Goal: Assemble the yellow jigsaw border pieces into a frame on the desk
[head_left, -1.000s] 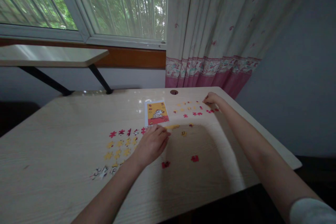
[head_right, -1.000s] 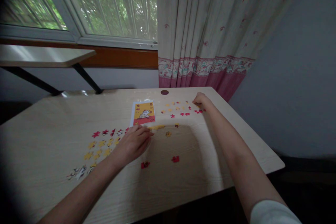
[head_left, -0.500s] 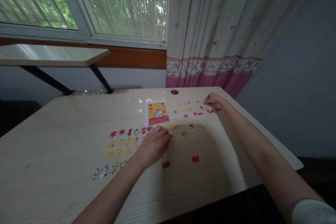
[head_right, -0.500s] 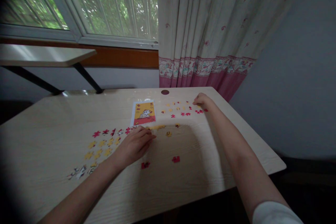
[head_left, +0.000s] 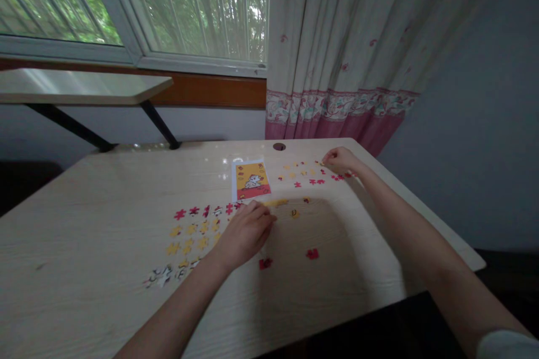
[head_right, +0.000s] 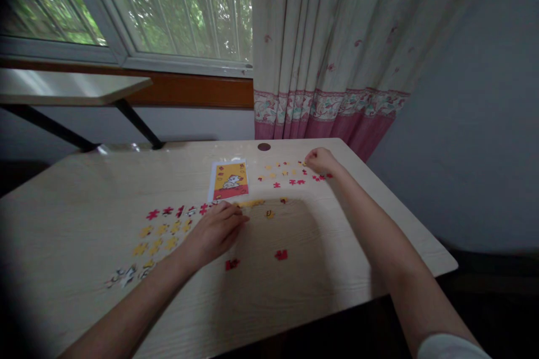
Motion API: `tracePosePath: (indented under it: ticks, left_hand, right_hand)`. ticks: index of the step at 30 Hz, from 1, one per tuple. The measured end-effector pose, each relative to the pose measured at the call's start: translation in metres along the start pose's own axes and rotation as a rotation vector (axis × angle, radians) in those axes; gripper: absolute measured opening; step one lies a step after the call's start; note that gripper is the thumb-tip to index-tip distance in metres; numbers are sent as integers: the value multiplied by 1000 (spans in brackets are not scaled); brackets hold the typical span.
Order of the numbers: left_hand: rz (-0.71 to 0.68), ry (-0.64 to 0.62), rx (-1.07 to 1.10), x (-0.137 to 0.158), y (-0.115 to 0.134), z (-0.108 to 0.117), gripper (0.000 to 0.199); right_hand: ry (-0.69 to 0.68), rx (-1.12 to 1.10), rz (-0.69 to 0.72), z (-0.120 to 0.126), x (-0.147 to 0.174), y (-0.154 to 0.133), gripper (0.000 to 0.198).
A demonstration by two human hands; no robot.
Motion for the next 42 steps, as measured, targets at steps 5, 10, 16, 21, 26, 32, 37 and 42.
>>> tracePosePath:
  ticks: [5, 10, 16, 21, 26, 32, 37, 42]
  left_hand:
    - [-3, 10, 21, -4, 3, -2, 25]
    - [-87, -67, 31, -19, 14, -8, 24]
    - [-92, -85, 30, -33, 18, -15, 21]
    - [-67, -65, 59, -27, 15, -19, 22]
    - [-83, -70, 74, -22, 14, -20, 30]
    - [-106, -78, 58, -20, 14, -26, 34]
    - [-86, -146, 20, -21, 14, -27, 33]
    - [-97, -155, 7, -21, 13, -26, 34]
  right_hand:
    - [-260, -445, 128, -13, 74, -21, 22]
    - [-257, -475, 225, -33, 121, -23, 20]
    - [-107, -308, 412, -29, 132, -22, 15]
    - [-101, -285, 599, -22, 133, -25, 19]
    - [-131, -268, 662, -27, 135, -25, 20]
    - [-137, -268, 609, -29, 131, -22, 19]
    - [-154, -334, 702, -31, 131, -21, 25]
    - [-166, -295, 692, -30, 130, -21, 21]
Point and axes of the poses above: each hand's wrist, its own x-axis away from the middle knuckle, its own z-axis out of the back of the hand, y = z × x, the point moved 3 cm from there along -x, towards the middle knuckle, and after that the axes turned 15 degrees about y, right-handed, at the moved point
